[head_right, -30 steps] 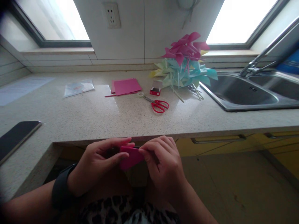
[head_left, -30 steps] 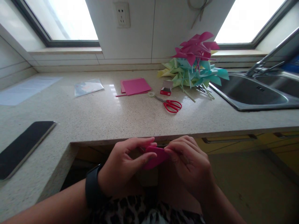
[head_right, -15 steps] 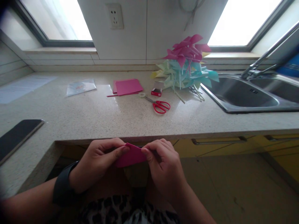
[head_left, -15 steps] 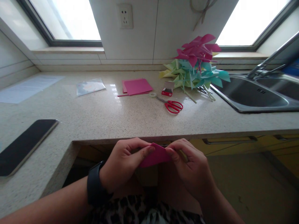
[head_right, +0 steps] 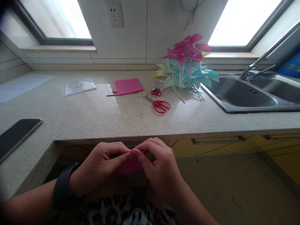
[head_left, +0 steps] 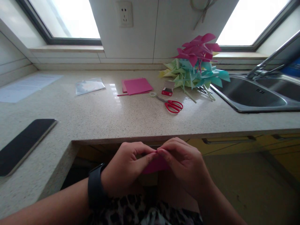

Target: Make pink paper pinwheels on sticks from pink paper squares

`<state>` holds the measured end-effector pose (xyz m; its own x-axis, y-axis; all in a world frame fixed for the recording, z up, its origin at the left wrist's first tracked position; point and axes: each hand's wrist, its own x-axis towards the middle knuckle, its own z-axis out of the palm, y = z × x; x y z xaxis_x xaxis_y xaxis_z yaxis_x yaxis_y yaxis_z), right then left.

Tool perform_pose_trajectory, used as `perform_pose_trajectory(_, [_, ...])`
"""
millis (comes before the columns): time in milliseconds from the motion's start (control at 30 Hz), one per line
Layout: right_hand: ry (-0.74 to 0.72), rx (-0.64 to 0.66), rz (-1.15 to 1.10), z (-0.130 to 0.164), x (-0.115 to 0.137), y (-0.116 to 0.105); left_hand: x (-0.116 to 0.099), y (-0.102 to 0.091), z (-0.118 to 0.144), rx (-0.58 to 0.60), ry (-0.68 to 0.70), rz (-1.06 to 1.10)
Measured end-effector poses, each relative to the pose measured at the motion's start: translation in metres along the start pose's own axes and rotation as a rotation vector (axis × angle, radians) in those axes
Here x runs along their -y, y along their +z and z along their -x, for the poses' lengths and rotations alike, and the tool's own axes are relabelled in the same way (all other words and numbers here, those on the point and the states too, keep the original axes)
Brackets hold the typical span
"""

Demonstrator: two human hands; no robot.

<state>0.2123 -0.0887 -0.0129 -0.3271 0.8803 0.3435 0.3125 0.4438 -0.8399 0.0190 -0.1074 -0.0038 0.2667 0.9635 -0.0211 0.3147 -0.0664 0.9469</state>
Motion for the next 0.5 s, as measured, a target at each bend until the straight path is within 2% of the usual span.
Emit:
perform_pose_trajectory(267, [0.128, -0.099, -0.067, 0.005, -0.0055, 0.0004, -0.0007, 0.0, -0.0011, -0.04, -0.058, 0.075])
perform_pose_trajectory(500, [0.262, -0.157, -0.14, 0.008, -0.0097, 0.001, -0.0015, -0.0033, -0.0059, 0.001, -0.126, 0.126])
